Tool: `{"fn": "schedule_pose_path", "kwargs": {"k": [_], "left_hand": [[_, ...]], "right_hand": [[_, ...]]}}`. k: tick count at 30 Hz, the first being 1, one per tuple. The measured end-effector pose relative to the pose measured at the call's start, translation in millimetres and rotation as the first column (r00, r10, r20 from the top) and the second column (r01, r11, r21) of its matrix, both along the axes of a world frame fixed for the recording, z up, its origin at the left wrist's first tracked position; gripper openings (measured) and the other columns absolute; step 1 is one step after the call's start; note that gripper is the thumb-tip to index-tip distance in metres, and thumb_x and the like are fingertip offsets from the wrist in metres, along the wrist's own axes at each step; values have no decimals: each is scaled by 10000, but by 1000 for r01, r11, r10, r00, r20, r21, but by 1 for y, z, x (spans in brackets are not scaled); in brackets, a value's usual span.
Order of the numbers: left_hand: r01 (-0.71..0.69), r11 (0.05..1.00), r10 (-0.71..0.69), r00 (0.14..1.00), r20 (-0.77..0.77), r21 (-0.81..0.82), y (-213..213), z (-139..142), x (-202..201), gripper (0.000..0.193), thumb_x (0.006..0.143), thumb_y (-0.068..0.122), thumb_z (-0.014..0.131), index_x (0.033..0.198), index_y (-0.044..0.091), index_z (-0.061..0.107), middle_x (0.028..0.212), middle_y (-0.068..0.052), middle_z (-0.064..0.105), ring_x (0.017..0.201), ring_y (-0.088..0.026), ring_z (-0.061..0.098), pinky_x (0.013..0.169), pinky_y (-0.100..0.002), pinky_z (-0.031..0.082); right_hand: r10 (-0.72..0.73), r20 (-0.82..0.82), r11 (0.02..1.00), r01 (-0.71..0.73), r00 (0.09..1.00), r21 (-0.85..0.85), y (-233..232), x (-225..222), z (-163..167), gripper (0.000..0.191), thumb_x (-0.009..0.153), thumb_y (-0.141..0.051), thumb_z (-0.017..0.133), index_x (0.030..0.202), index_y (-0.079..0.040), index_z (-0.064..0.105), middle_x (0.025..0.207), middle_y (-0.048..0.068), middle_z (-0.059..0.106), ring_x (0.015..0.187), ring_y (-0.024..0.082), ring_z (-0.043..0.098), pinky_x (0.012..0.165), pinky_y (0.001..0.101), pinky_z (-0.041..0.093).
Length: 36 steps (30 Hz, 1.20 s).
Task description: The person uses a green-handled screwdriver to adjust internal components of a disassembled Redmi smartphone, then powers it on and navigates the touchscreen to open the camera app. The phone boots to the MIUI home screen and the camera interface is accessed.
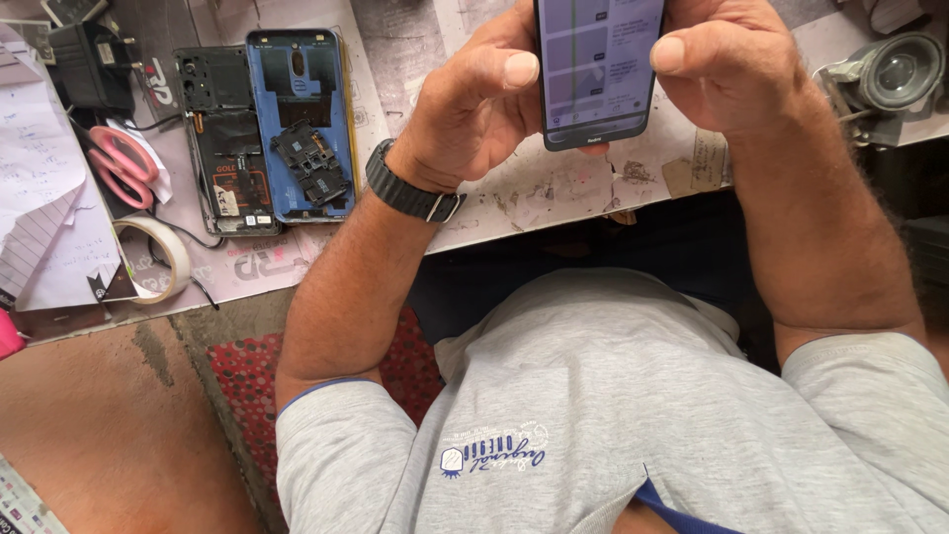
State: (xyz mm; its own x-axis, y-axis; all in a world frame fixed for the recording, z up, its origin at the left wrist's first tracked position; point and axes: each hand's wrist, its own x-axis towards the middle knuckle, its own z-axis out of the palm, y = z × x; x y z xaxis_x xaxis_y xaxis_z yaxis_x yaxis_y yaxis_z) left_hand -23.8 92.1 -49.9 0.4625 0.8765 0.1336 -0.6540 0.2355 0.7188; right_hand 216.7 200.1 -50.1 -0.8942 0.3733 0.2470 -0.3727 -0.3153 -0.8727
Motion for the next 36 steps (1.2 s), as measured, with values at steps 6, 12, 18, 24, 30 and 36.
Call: {"fn": "schedule_pose_path", "kwargs": {"k": [6,12,18,24,30,36], "left_hand": [[-8,1000,7,1000,-17,-15,1,0,1,906,911,454,717,1583,8,304,1357,-283,567,1185,-398,693,918,-563,673],[-19,999,19,1000,-6,-46,0,1,2,935,888,452,750,1589,-1,329,1336,-254,567,1191,-358,673,947,-545,654],[8,993,-7,1000,11,-116,-3,7,6,898,866,434,757,1524,-36,366,1315,-235,564,1189,-357,643,957,-573,624],[17,980,-21,1000,-17,-200,-5,15,11,938,837,446,714,1579,18,333,1423,-231,530,1290,-405,602,1036,-636,587],[10,973,-13,1000,-9,-229,-5,19,12,970,820,449,707,1586,23,293,1426,-244,499,1293,-416,583,999,-653,588],[21,979,-33,998,-55,-201,-2,18,15,1005,794,482,691,1564,15,245,1404,-256,492,1280,-407,596,957,-617,615]], "right_hand": [[-3,-16,999,2,1000,-46,-2,-3,5,344,1078,-173,666,1370,-8,590,1244,134,684,1111,183,666,1025,311,561],[-47,18,998,48,999,-41,-4,0,4,455,1038,-202,688,1423,-16,533,1263,107,663,1110,163,667,1002,304,576],[-119,63,992,121,991,-27,-7,-1,1,548,1062,-228,735,1469,20,465,1292,114,622,1209,163,619,1087,307,520],[-162,123,987,163,979,4,-10,-3,7,656,1023,-329,747,1475,42,450,1246,126,633,1161,170,642,1018,306,561],[-164,122,985,168,979,-29,-11,-13,13,643,1029,-359,733,1448,45,460,1250,145,628,1174,192,652,1027,337,580],[-140,90,984,149,986,-97,-4,-23,27,595,1031,-399,687,1388,47,520,1258,232,647,1122,284,697,1021,421,614]]}}
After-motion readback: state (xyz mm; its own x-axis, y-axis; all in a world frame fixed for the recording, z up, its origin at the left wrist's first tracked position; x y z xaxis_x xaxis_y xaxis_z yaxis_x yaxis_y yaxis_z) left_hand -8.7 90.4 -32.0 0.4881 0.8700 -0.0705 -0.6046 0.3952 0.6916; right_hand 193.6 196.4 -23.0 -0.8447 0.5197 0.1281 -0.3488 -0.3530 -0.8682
